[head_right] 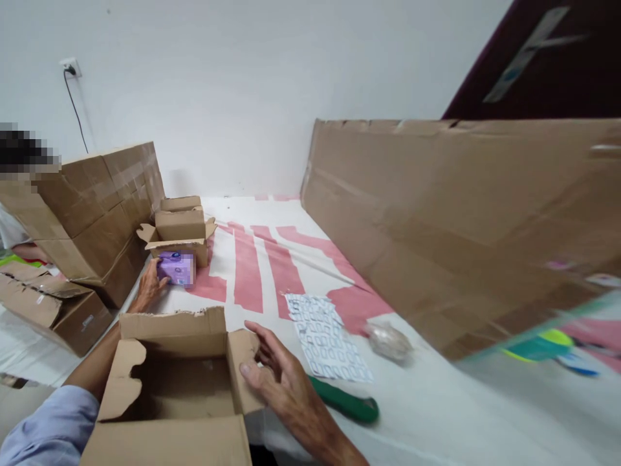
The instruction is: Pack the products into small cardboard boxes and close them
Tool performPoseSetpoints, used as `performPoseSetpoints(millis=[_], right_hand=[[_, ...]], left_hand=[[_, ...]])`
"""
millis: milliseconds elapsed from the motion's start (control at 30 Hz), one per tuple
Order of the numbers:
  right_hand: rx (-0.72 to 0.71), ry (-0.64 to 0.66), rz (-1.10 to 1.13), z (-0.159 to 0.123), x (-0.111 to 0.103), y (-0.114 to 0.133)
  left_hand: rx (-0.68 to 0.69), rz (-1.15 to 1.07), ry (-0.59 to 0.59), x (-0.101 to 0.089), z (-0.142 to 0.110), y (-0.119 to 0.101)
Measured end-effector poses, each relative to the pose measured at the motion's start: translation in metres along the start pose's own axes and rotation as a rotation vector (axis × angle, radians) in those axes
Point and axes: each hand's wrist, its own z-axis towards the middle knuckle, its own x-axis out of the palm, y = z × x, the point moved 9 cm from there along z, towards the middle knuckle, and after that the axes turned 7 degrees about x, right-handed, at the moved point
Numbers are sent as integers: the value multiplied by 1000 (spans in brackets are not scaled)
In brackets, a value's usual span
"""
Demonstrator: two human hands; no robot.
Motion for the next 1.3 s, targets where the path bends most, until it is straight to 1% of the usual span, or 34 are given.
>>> performPoseSetpoints(millis=[33, 100, 167, 200, 233, 300, 333, 400, 467, 500, 533, 567, 633, 700, 767, 833, 900, 967, 1000, 1067, 1133, 1200, 1267, 1300], right_hand=[[-11, -9, -42, -2, 0, 2], [-43, -37, -103, -6, 0, 6], [-55, -47, -102, -9, 2, 6], [-44, -31, -83, -10, 4, 4], [-24, -5, -58, -10, 8, 1], [-1, 40, -7, -11, 15, -3], [-15, 42, 13, -11, 16, -3], [-82, 4, 38, -9, 17, 2], [-135, -32, 53, -2, 20, 6], [-143, -38, 67, 5, 23, 7], [-147, -42, 84, 15, 28, 9], [-158, -51, 103, 26, 33, 12], [-191, -90, 125, 53, 42, 22], [-205, -148, 116, 82, 51, 35], [-184, -192, 101, 110, 59, 49], [-176, -213, 92, 126, 65, 60], [-193, -229, 94, 128, 64, 65], [-259, -260, 53, 112, 55, 61], [-312, -284, 3, 99, 48, 56], [-444, -345, -167, 66, 27, 39], [-556, -425, -371, 33, 0, 14], [-637, -498, -579, 6, -30, -18], [-639, -578, -772, -10, -61, -51], [-628, -595, -845, -14, -73, -66]], left_hand=[[-9, -9, 5, -6, -1, -5], [-36, -33, 15, -25, -10, -16], [-75, -64, 26, -53, -31, -30], [-94, -80, 30, -70, -46, -39], [-112, -96, 31, -87, -65, -47], [-153, -110, 16, -123, -110, -64], [-225, -139, -2, -138, -137, -66], [-389, -147, -38, -160, -192, -67], [-505, -141, -65, -168, -238, -69], [-541, -154, -64, -166, -254, -72], [-550, -162, -57, -160, -265, -77], [-537, -166, -42, -152, -269, -84], [-470, -166, 11, -132, -263, -102], [-390, -163, 49, -111, -243, -119], [-331, -168, 74, -91, -218, -130], [-293, -177, 106, -71, -194, -134], [-273, -174, 133, -52, -173, -132], [-279, -158, 140, -37, -157, -125], [-291, -146, 140, -30, -151, -119], [-329, -112, 129, -22, -141, -107], [-369, -75, 108, -18, -133, -95], [-398, -44, 88, -16, -127, -85], [-414, -19, 76, -13, -119, -76], [-418, -8, 71, -12, -115, -73]])
